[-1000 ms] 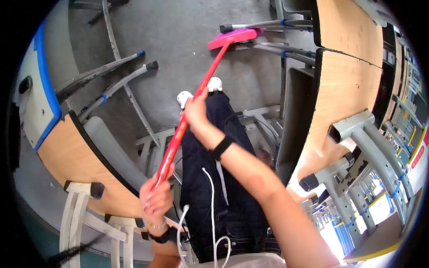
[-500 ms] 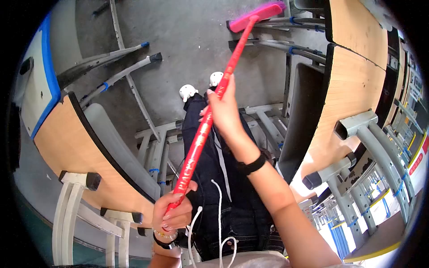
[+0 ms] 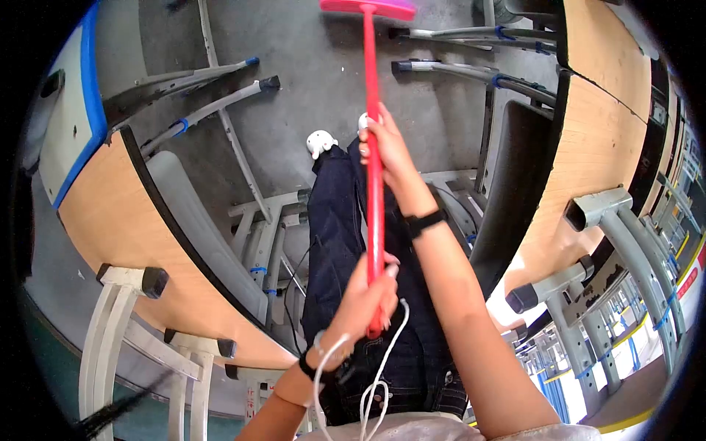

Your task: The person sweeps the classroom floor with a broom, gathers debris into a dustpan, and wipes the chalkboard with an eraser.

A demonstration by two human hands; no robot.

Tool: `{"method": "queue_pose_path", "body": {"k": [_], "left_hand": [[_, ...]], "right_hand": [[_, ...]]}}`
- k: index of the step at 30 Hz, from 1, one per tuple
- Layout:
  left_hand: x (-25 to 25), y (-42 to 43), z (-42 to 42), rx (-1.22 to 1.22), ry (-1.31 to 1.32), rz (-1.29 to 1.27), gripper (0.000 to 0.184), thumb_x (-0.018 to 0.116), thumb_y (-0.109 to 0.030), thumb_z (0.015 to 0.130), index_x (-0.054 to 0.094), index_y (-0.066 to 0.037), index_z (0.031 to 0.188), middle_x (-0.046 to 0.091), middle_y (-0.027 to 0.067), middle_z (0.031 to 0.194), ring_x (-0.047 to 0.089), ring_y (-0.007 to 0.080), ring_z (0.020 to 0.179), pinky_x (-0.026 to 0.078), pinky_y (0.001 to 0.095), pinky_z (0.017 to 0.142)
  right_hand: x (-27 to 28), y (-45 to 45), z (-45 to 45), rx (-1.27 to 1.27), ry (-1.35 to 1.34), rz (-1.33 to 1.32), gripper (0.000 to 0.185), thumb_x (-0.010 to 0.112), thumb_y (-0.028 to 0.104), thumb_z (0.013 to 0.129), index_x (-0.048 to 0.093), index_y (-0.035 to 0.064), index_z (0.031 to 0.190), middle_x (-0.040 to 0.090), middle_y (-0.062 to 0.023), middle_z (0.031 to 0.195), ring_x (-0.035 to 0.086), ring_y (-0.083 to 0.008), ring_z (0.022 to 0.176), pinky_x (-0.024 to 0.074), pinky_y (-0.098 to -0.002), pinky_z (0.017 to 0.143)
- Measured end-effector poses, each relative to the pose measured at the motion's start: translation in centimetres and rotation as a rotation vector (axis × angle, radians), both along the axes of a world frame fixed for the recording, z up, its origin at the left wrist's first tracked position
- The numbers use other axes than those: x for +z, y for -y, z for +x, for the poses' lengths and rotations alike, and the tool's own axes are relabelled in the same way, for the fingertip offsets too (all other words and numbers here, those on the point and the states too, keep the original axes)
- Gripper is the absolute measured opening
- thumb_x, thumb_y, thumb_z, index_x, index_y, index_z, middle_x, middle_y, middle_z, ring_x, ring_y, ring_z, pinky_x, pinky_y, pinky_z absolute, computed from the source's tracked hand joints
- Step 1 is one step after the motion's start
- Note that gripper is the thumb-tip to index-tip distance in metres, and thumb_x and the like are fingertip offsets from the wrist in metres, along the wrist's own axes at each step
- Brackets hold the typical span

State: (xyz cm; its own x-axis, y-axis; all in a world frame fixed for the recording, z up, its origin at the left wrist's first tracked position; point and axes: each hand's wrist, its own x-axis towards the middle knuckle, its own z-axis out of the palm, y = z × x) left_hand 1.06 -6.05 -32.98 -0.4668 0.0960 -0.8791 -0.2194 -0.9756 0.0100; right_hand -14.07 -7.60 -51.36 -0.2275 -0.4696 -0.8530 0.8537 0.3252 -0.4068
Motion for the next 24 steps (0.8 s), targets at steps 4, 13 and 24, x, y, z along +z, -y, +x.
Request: {"method": "queue_pose_path", "body": {"k": [4, 13, 24], "left_hand": [[-3.9, 0.1, 0.8, -0.039, 0.118, -0.156, 0.018, 0.046, -0.018, 0.092, 0.042, -0.007, 0.106, 0.04, -0.0006, 0.052, 0.038, 0.0082, 0.034, 0.032, 0.0211, 0.032], [6.6, 0.3, 9.4, -0.14, 0.207, 0.151, 0.017, 0.042, -0.014, 0.093, 0.037, -0.006, 0.106, 0.036, 0.0011, 0.053, 0.036, 0.0105, 0.033, 0.032, 0.0231, 0.03], [1.6, 1.3, 7.3, 0.254, 0.181, 0.134, 0.01, 0.041, -0.014, 0.093, 0.042, -0.008, 0.101, 0.037, 0.0001, 0.056, 0.031, 0.0069, 0.035, 0.025, 0.0203, 0.03]], "right_hand": [[-4.7, 1.9, 2.6, 0.409, -0.319, 0.171, 0.052, 0.04, 0.023, 0.093, 0.018, 0.0156, 0.139, 0.046, -0.0022, 0.062, 0.046, -0.0115, 0.04, 0.0421, -0.0247, 0.039], [3.5, -3.7, 13.4, 0.468, -0.024, 0.36, 0.067, 0.039, 0.015, 0.091, -0.007, 0.0199, 0.14, 0.043, -0.0045, 0.057, 0.047, -0.0159, 0.039, 0.0459, -0.0307, 0.037], [0.0, 4.2, 11.4, 0.588, -0.48, 0.172, 0.059, 0.042, 0.011, 0.086, 0.012, 0.0015, 0.136, 0.057, -0.0199, 0.062, 0.057, -0.0278, 0.043, 0.0483, -0.0359, 0.041]]}}
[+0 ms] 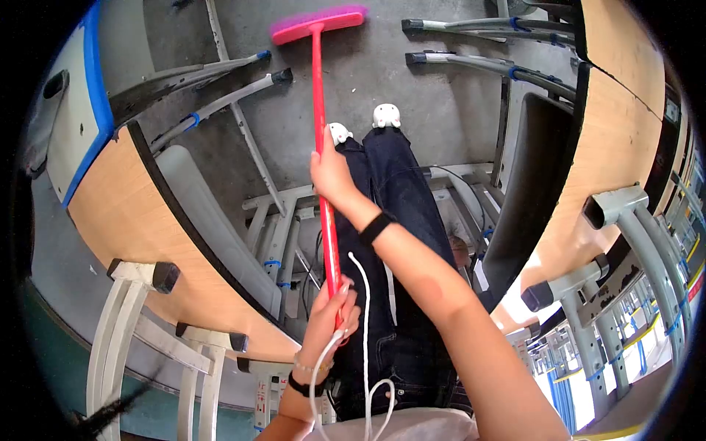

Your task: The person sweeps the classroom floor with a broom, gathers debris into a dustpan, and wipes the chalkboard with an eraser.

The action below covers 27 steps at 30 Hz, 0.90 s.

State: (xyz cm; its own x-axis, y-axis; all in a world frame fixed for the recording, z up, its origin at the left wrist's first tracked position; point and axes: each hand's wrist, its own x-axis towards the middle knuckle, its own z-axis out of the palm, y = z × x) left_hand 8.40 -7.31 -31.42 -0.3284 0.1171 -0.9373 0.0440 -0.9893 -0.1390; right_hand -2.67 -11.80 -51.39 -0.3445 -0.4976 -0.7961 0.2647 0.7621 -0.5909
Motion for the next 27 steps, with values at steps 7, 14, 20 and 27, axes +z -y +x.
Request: {"method": "queue_pose_path", "body": {"k": [7, 14, 20, 27], "left_hand": [[4.6, -3.1, 2.3, 0.118, -0.128, 0.369, 0.009, 0.042, -0.019, 0.094, 0.039, -0.014, 0.1, 0.036, 0.0, 0.056, 0.032, 0.0073, 0.037, 0.027, 0.0207, 0.033], [7.0, -5.6, 6.5, -0.184, -0.202, 0.341, 0.019, 0.046, -0.017, 0.092, 0.037, -0.009, 0.106, 0.044, 0.0027, 0.065, 0.049, 0.0125, 0.05, 0.044, 0.0247, 0.045], [5.8, -7.1, 5.3, -0.3, -0.427, 0.444, 0.019, 0.047, -0.016, 0.091, 0.04, -0.005, 0.105, 0.059, 0.0103, 0.087, 0.061, 0.0241, 0.089, 0.049, 0.0325, 0.078], [0.9, -5.0, 4.0, -0.361, -0.216, 0.059, 0.026, 0.048, -0.019, 0.089, 0.045, -0.001, 0.107, 0.06, 0.0137, 0.096, 0.06, 0.0204, 0.09, 0.048, 0.0293, 0.076]], "right_hand": [[3.5, -7.2, 2.2, 0.206, 0.144, 0.262, 0.068, 0.039, 0.01, 0.087, -0.007, 0.0001, 0.136, 0.058, -0.0225, 0.064, 0.057, -0.0286, 0.042, 0.049, -0.0386, 0.04], [7.6, -10.2, 4.4, 0.235, 0.21, 0.269, 0.07, 0.042, 0.008, 0.086, -0.007, -0.005, 0.135, 0.058, -0.0236, 0.067, 0.057, -0.0305, 0.045, 0.0489, -0.0385, 0.044], [7.7, -12.0, 6.1, 0.493, -0.058, -0.013, 0.073, 0.047, 0.006, 0.083, -0.002, -0.0033, 0.136, 0.056, -0.0246, 0.06, 0.057, -0.0331, 0.047, 0.0483, -0.0415, 0.049], [6.8, -10.2, 1.5, 0.784, 0.125, 0.06, 0.07, 0.05, 0.009, 0.076, 0.015, -0.0037, 0.135, 0.059, -0.0261, 0.068, 0.059, -0.0398, 0.063, 0.0479, -0.0467, 0.061]]}}
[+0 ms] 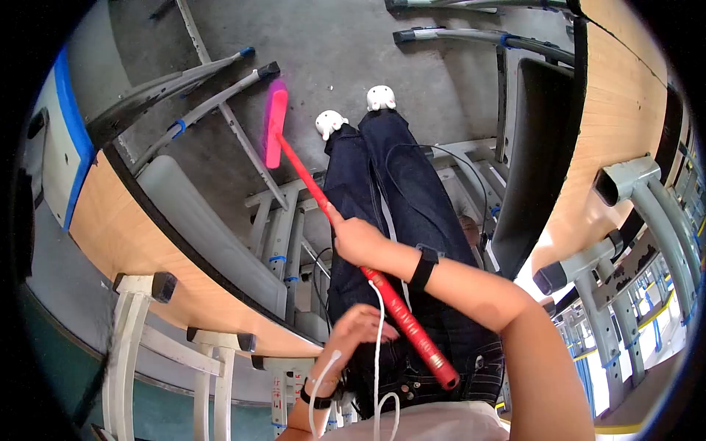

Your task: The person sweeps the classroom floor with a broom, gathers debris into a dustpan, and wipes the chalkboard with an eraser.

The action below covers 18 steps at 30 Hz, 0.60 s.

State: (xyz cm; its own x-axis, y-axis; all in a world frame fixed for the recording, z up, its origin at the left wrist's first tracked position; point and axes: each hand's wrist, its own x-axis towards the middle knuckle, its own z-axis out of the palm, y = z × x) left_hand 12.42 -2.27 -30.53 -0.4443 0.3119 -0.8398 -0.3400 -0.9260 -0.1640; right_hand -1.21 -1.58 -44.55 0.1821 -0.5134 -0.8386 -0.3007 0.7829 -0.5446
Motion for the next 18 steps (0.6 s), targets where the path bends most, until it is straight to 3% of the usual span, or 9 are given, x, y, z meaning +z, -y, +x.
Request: {"method": "queue_pose_path", "body": {"k": [1, 3, 4, 5, 7, 11, 12, 16, 18], "left_hand": [[-0.6, 0.8, 0.0, -0.061, 0.08, -0.155, 0.025, 0.046, -0.02, 0.091, 0.046, -0.001, 0.106, 0.061, 0.0129, 0.092, 0.06, 0.0192, 0.089, 0.048, 0.0278, 0.075], [-1.6, 2.4, 0.3, -0.218, 0.255, -0.732, 0.02, 0.046, -0.017, 0.091, 0.049, -0.001, 0.102, 0.062, 0.0104, 0.087, 0.059, 0.0174, 0.081, 0.047, 0.0269, 0.073], [-1.8, 3.8, 0.6, -0.385, 0.348, -1.106, 0.016, 0.047, -0.012, 0.089, 0.051, -0.001, 0.1, 0.061, 0.0115, 0.091, 0.058, 0.0182, 0.082, 0.046, 0.0293, 0.076], [-1.6, 4.8, 0.8, -0.374, 0.521, -1.335, 0.015, 0.046, -0.006, 0.087, 0.052, 0.001, 0.099, 0.059, 0.013, 0.095, 0.056, 0.0215, 0.088, 0.044, 0.0324, 0.08], [-1.9, 6.9, 2.6, -0.687, 0.668, -1.92, 0.022, 0.047, -0.002, 0.085, 0.049, 0.004, 0.106, 0.056, 0.0149, 0.102, 0.054, 0.0245, 0.096, 0.04, 0.0348, 0.089], [-1.7, 10.1, 1.7, -0.981, 0.855, -2.182, 0.038, 0.052, -0.011, 0.086, 0.042, 0.004, 0.119, 0.044, 0.0204, 0.122, 0.043, 0.0329, 0.113, 0.032, 0.0432, 0.096], [-1.7, 10.5, 2.2, -1.006, 0.845, -2.086, 0.055, 0.059, -0.016, 0.082, 0.033, 0.002, 0.127, 0.031, 0.021, 0.132, 0.033, 0.0369, 0.122, 0.026, 0.0462, 0.101], [-4.8, 11.1, 2.7, -1.089, 0.856, -2.072, 0.076, 0.065, -0.023, 0.078, 0.02, 0.0, 0.135, 0.018, 0.0208, 0.139, 0.018, 0.0378, 0.131, 0.021, 0.0475, 0.105], [-5.2, 10.9, 3.2, -0.966, 0.854, -2.101, 0.071, 0.063, -0.021, 0.079, 0.024, 0.003, 0.133, 0.022, 0.0218, 0.138, 0.022, 0.0376, 0.129, 0.021, 0.0462, 0.105]], "right_hand": [[-0.4, -0.2, -0.9, 0.078, -0.009, -0.02, 0.069, 0.049, 0.007, 0.074, 0.018, -0.0048, 0.135, 0.06, -0.0262, 0.071, 0.06, -0.0395, 0.066, 0.0481, -0.0469, 0.063], [-3.0, -1.8, -2.1, 0.265, -0.048, -0.05, 0.071, 0.051, 0.007, 0.073, 0.021, 0.0, 0.136, 0.061, -0.0227, 0.075, 0.061, -0.0368, 0.067, 0.0493, -0.0445, 0.061], [-4.1, -2.4, -2.7, 0.373, -0.091, -0.077, 0.07, 0.052, 0.007, 0.073, 0.022, 0.0013, 0.136, 0.062, -0.0205, 0.074, 0.062, -0.0348, 0.067, 0.0496, -0.0432, 0.06], [-5.2, -2.8, -3.1, 0.477, -0.13, -0.109, 0.068, 0.052, 0.006, 0.074, 0.024, 0.0025, 0.136, 0.062, -0.0183, 0.074, 0.062, -0.0328, 0.066, 0.05, -0.042, 0.058], [-7.1, -2.9, -3.2, 0.583, -0.153, -0.212, 0.054, 0.046, 0.008, 0.081, 0.032, 0.0035, 0.133, 0.063, -0.0137, 0.072, 0.062, -0.0292, 0.062, 0.05, -0.04, 0.053], [-8.7, -1.4, -1.4, 0.584, -0.1, -0.352, 0.041, 0.043, 0.01, 0.084, 0.042, 0.0027, 0.124, 0.063, -0.0133, 0.072, 0.063, -0.0289, 0.063, 0.0503, -0.0401, 0.053], [-9.3, -0.6, -0.9, 0.589, -0.088, -0.378, 0.04, 0.043, 0.01, 0.084, 0.044, 0.0027, 0.123, 0.063, -0.0134, 0.073, 0.063, -0.029, 0.064, 0.0503, -0.0404, 0.053], [-14.2, 2.8, 0.6, 0.368, -0.134, -0.306, 0.044, 0.046, 0.01, 0.081, 0.045, 0.0083, 0.124, 0.063, -0.0156, 0.077, 0.063, -0.0307, 0.071, 0.0507, -0.0416, 0.058], [-15.2, 3.8, 0.4, 0.13, -0.129, -0.231, 0.048, 0.047, 0.009, 0.078, 0.045, 0.0148, 0.126, 0.062, -0.019, 0.082, 0.062, -0.0322, 0.075, 0.0506, -0.0418, 0.062]]}}
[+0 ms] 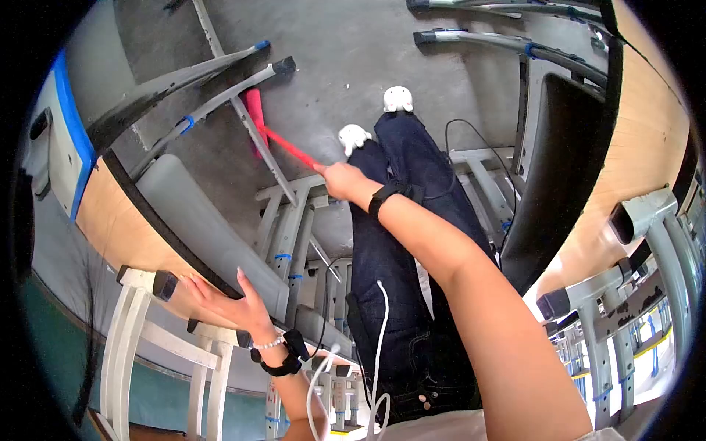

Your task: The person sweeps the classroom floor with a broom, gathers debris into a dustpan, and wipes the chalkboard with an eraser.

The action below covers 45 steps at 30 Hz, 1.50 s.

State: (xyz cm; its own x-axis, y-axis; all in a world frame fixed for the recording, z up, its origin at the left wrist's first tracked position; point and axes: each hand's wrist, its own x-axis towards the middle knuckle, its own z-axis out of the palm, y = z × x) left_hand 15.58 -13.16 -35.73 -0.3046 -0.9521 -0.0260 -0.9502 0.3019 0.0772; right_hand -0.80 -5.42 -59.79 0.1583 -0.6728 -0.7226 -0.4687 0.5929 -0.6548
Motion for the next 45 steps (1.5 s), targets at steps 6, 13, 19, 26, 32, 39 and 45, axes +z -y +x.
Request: {"method": "queue_pose_path", "body": {"k": [6, 13, 19, 26, 32, 39, 45], "left_hand": [[0.4, 0.1, 0.4, -0.023, -0.017, 0.013, 0.066, 0.063, -0.015, 0.079, 0.028, 0.005, 0.131, 0.024, 0.0213, 0.137, 0.024, 0.0358, 0.128, 0.022, 0.044, 0.105], [0.4, 0.2, 0.5, -0.075, -0.064, -0.033, 0.068, 0.065, -0.009, 0.074, 0.031, 0.001, 0.132, 0.025, 0.0187, 0.138, 0.025, 0.0346, 0.128, 0.022, 0.0424, 0.105], [0.1, 0.0, 1.2, -0.119, -0.076, -0.142, 0.073, 0.067, -0.016, 0.071, 0.03, -0.009, 0.134, 0.027, 0.0187, 0.138, 0.027, 0.0354, 0.127, 0.024, 0.0499, 0.102], [-0.6, -0.3, 2.0, -0.149, -0.048, -0.277, 0.069, 0.068, -0.027, 0.072, 0.035, -0.011, 0.13, 0.036, 0.0188, 0.13, 0.035, 0.0352, 0.12, 0.03, 0.051, 0.097], [-1.3, -0.6, 2.3, -0.176, -0.061, -0.343, 0.069, 0.068, -0.032, 0.072, 0.036, -0.01, 0.129, 0.036, 0.0198, 0.129, 0.035, 0.0361, 0.12, 0.032, 0.057, 0.093], [-1.8, -0.3, 2.5, -0.192, -0.042, -0.393, 0.07, 0.068, -0.037, 0.072, 0.037, -0.01, 0.128, 0.038, 0.0197, 0.128, 0.036, 0.0362, 0.12, 0.032, 0.0552, 0.093], [-2.2, 0.1, 2.6, -0.229, 0.002, -0.447, 0.073, 0.067, -0.043, 0.07, 0.038, -0.01, 0.128, 0.039, 0.0215, 0.127, 0.037, 0.0367, 0.119, 0.031, 0.0533, 0.094]], "right_hand": [[3.2, -5.7, -0.9, -0.496, 0.448, 0.33, 0.054, 0.051, 0.009, 0.08, 0.041, 0.0232, 0.131, 0.057, -0.012, 0.063, 0.051, -0.0163, 0.039, 0.0452, -0.0305, 0.042], [9.2, -14.2, -1.7, -0.835, 0.33, 0.394, 0.053, 0.052, 0.01, 0.085, 0.038, 0.0251, 0.133, 0.044, -0.0007, 0.054, 0.042, -0.0107, 0.037, 0.0375, -0.0255, 0.035], [13.0, -19.6, 2.9, -0.975, 0.316, 0.319, 0.052, 0.048, 0.009, 0.087, 0.032, 0.022, 0.135, 0.042, -0.001, 0.05, 0.041, -0.0111, 0.035, 0.0382, -0.0262, 0.033], [12.2, -17.7, 4.0, -0.927, 0.204, 0.05, 0.048, 0.05, 0.009, 0.086, 0.037, 0.0169, 0.132, 0.04, 0.0021, 0.051, 0.04, -0.0098, 0.035, 0.0351, -0.0244, 0.033], [6.0, -16.3, 3.2, -1.076, 0.32, 0.249, 0.035, 0.047, 0.038, 0.09, 0.044, 0.007, 0.106, 0.044, -0.0013, 0.054, 0.044, -0.0109, 0.042, 0.0393, -0.0254, 0.037], [12.1, -29.6, 10.4, -1.434, 0.823, 0.744, 0.043, 0.04, 0.051, 0.089, 0.048, 0.0096, 0.095, 0.033, 0.0037, 0.049, 0.029, -0.0072, 0.037, 0.0249, -0.0222, 0.034], [20.2, -36.7, 12.2, -1.539, 0.789, 0.869, 0.041, 0.038, 0.05, 0.09, 0.045, 0.0099, 0.091, 0.03, 0.0047, 0.049, 0.026, -0.0043, 0.036, 0.0244, -0.0192, 0.034]]}}
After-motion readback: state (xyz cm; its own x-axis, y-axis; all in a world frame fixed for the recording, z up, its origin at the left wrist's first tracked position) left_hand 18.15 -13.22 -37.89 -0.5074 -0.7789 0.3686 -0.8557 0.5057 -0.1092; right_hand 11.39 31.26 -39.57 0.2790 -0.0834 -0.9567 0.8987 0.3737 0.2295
